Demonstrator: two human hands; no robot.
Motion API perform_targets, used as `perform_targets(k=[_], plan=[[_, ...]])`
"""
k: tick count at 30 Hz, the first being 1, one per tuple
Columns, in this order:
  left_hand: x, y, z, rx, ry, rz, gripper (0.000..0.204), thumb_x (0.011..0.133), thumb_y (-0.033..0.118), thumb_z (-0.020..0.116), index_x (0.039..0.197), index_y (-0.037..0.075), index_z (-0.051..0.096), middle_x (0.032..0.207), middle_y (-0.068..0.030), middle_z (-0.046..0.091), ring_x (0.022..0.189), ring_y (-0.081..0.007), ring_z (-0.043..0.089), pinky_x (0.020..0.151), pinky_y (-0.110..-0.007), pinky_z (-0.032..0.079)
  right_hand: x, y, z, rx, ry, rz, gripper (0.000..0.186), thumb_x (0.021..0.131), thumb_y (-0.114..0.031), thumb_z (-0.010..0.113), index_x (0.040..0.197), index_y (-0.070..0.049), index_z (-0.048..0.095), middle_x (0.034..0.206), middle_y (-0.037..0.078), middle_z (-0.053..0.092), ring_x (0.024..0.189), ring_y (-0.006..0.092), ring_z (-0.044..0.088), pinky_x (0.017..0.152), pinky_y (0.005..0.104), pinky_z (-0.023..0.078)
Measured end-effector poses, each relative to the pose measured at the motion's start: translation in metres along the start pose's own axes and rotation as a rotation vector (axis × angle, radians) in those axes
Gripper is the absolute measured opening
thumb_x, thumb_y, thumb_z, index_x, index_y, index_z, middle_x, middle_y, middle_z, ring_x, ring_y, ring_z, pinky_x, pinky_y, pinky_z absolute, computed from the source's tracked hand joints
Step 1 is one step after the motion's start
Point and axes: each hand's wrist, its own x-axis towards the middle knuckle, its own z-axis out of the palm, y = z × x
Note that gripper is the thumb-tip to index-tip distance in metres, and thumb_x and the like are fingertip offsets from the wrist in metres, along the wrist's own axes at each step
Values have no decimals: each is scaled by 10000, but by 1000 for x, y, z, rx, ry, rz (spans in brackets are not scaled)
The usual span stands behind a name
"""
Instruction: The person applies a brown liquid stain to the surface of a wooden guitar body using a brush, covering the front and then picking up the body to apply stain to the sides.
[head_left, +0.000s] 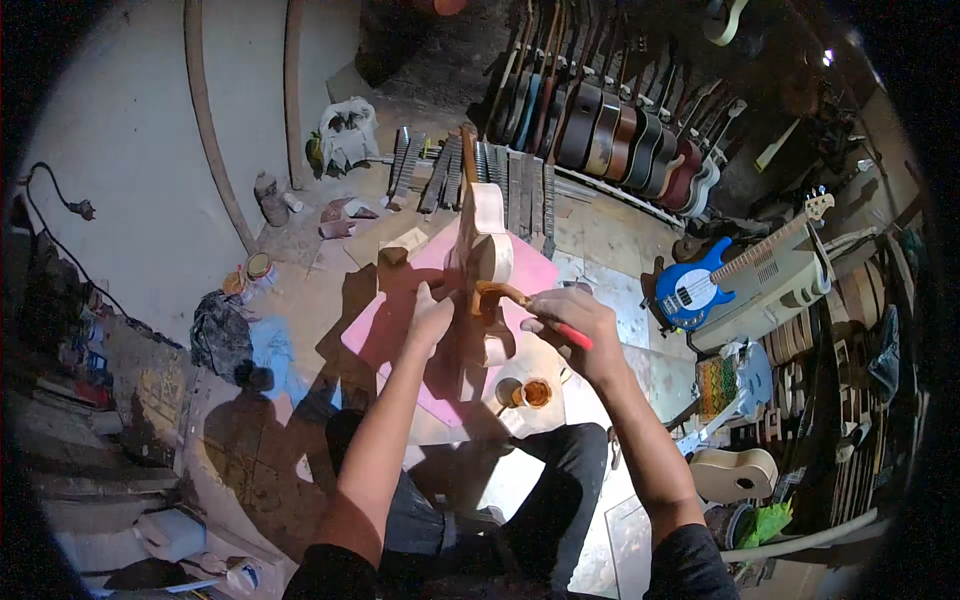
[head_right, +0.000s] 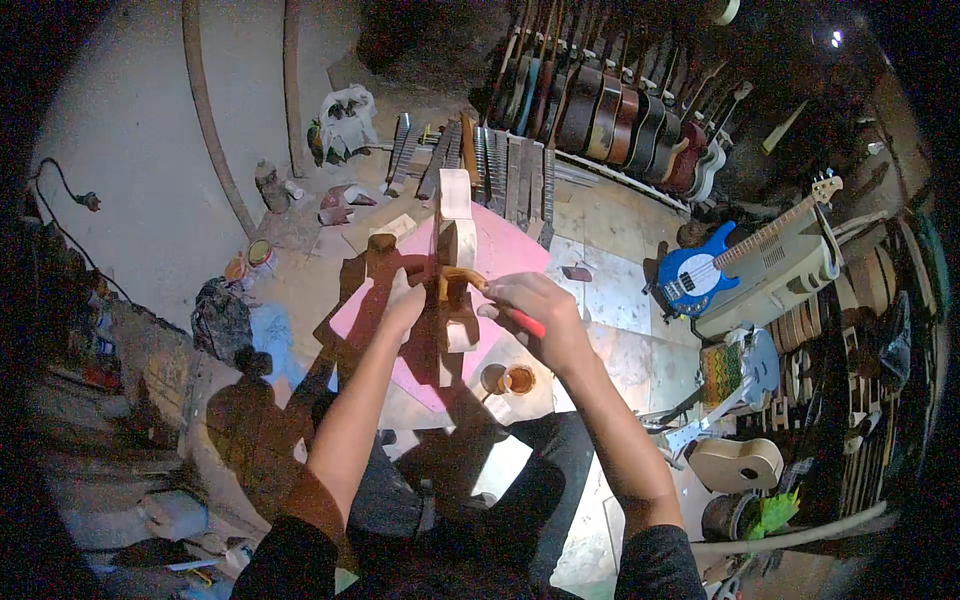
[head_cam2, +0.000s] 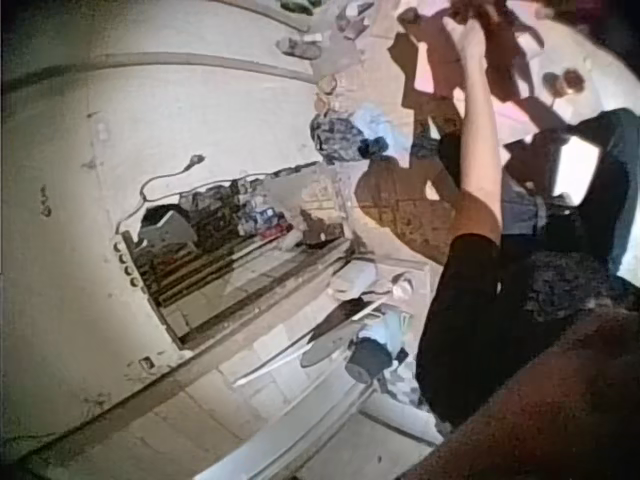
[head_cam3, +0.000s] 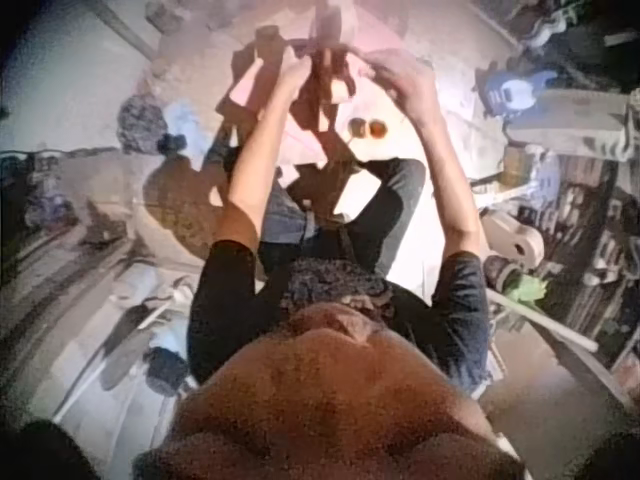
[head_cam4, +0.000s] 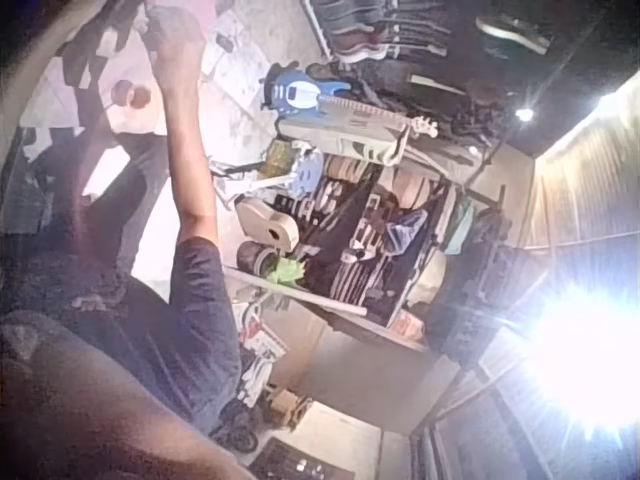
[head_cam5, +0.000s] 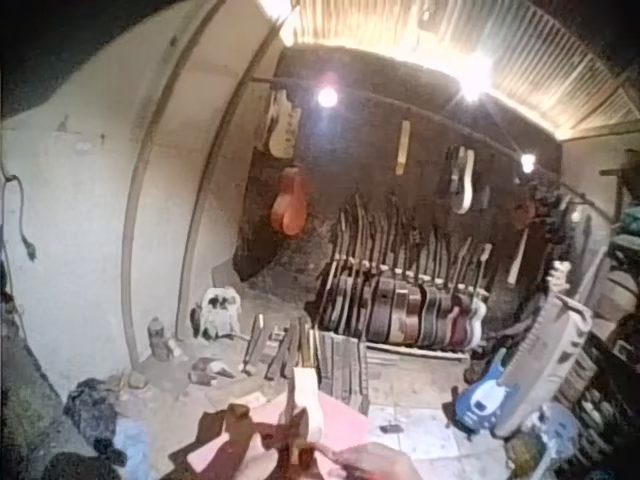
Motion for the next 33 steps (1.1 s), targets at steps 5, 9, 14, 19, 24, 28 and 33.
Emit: perform_targets(k=[5, 9, 14, 19, 24, 28, 33], plan=[[4, -8, -3, 34, 43, 32, 699, 898, 232, 645, 1442, -71, 327, 1356, -255, 535, 1260, -318, 529, 1032, -386, 428, -8, -6, 2, 51, -50, 11, 223, 765, -90, 817, 950, -35, 706, 931, 125, 716, 832, 282, 706, 710, 350, 563], [-1, -1, -2, 65, 2, 16, 758, 892, 238, 648, 1470, -87, 282, 1389, -273, 507, 1276, -334, 519, 1047, -389, 418, -13, 3, -2, -35, 36, 54, 203, 760, -100, 829, 915, -35, 716, 919, 120, 722, 818, 261, 711, 703, 348, 562], [4, -7, -7, 90, 25, -6, 854, 880, 253, 657, 1515, -91, 201, 1440, -294, 458, 1317, -360, 489, 1076, -392, 396, -8, -10, -10, 101, -83, 188, 190, 777, -112, 824, 903, -26, 711, 860, 116, 714, 762, 249, 698, 670, 341, 548], [4, -6, -3, 111, -6, -53, 811, 918, 264, 622, 1534, -55, 202, 1561, -286, 300, 1431, -358, 364, 1155, -402, 321, 0, -8, -8, -15, 19, 102, 204, 814, -164, 805, 898, -11, 697, 852, 132, 702, 729, 271, 681, 654, 344, 537], [5, -4, 0, 110, -52, -52, 820, 922, 287, 630, 1539, -38, 198, 1543, -281, 334, 1403, -349, 402, 1135, -413, 344, 5, -7, -15, 65, -215, 137, 188, 798, -139, 788, 884, -4, 689, 815, 139, 691, 749, 313, 672, 689, 372, 530], [17, -22, 5, 101, 5, 7, 825, 894, 276, 688, 1520, -27, 243, 1454, -266, 440, 1300, -320, 504, 1055, -417, 431, 13, -19, -30, -21, -154, 256, 192, 788, -154, 792, 857, -14, 680, 820, 143, 683, 736, 324, 665, 676, 388, 526], [39, -43, 10, -117, -102, 13, 861, 804, 261, 803, 1446, -42, 315, 1266, -226, 554, 1070, -276, 615, 855, -412, 538, 38, -21, -16, -19, -294, 76, 163, 810, -112, 770, 897, -8, 680, 841, 139, 688, 768, 328, 675, 686, 381, 537]])
